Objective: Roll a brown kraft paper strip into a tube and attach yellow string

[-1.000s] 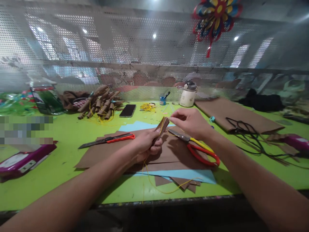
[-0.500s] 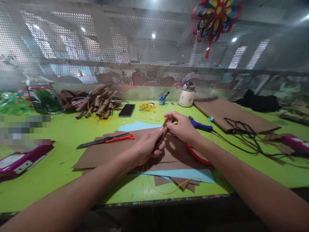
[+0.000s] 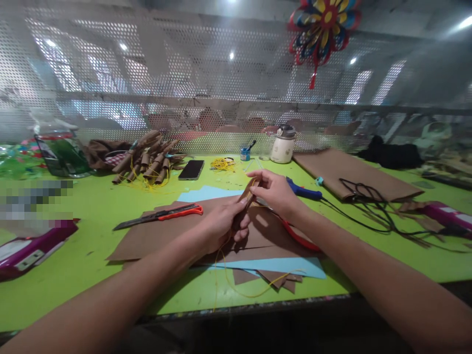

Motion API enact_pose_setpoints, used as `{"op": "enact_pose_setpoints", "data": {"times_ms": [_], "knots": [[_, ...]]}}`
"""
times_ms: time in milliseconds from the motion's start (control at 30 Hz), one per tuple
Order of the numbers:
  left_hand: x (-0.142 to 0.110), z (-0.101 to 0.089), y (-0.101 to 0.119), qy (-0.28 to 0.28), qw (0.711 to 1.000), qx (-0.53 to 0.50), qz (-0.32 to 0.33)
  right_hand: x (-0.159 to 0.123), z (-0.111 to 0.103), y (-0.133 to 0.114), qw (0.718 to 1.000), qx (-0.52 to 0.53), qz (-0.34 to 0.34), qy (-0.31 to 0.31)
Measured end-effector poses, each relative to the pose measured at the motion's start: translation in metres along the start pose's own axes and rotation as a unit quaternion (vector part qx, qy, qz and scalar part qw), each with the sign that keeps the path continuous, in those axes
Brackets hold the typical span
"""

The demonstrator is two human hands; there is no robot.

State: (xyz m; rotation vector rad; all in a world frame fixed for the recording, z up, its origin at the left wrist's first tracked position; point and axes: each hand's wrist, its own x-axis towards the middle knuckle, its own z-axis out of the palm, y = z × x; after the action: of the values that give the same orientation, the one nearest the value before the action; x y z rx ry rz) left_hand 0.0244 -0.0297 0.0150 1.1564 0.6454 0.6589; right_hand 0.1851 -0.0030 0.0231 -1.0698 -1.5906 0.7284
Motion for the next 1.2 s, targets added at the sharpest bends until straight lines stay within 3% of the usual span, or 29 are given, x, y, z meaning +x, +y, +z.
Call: {"op": "enact_pose_setpoints", "data": {"times_ms": [200,400,567,733,933,1200], "knots": [[0.0,-0.002,0.003,-0.017,1.0,-0.01,0.012,0.001,-0.001,-0.003,0.999,0.034,-0.005,0.011],[-0.002,0.001,0.008,0.004,1.0,-0.023,0.003,0.001,-0.003,-0.006,0.999,0.033,-0.037,0.006],[-0.004,0.003,0.006,-0.003,0.999,-0.038,0.003,0.001,-0.005,-0.009,0.998,0.049,-0.046,-0.018],[-0.005,0.002,0.006,0.015,0.999,-0.041,0.029,0.005,-0.012,-0.003,0.996,0.05,0.002,-0.073],[-0.011,-0.001,0.024,0.076,0.993,-0.032,0.08,0.005,-0.012,0.002,0.99,0.041,0.005,-0.138],[-0.014,-0.001,0.036,0.183,0.974,-0.064,0.119,-0.009,0.001,-0.006,0.983,-0.152,-0.066,-0.085]]}}
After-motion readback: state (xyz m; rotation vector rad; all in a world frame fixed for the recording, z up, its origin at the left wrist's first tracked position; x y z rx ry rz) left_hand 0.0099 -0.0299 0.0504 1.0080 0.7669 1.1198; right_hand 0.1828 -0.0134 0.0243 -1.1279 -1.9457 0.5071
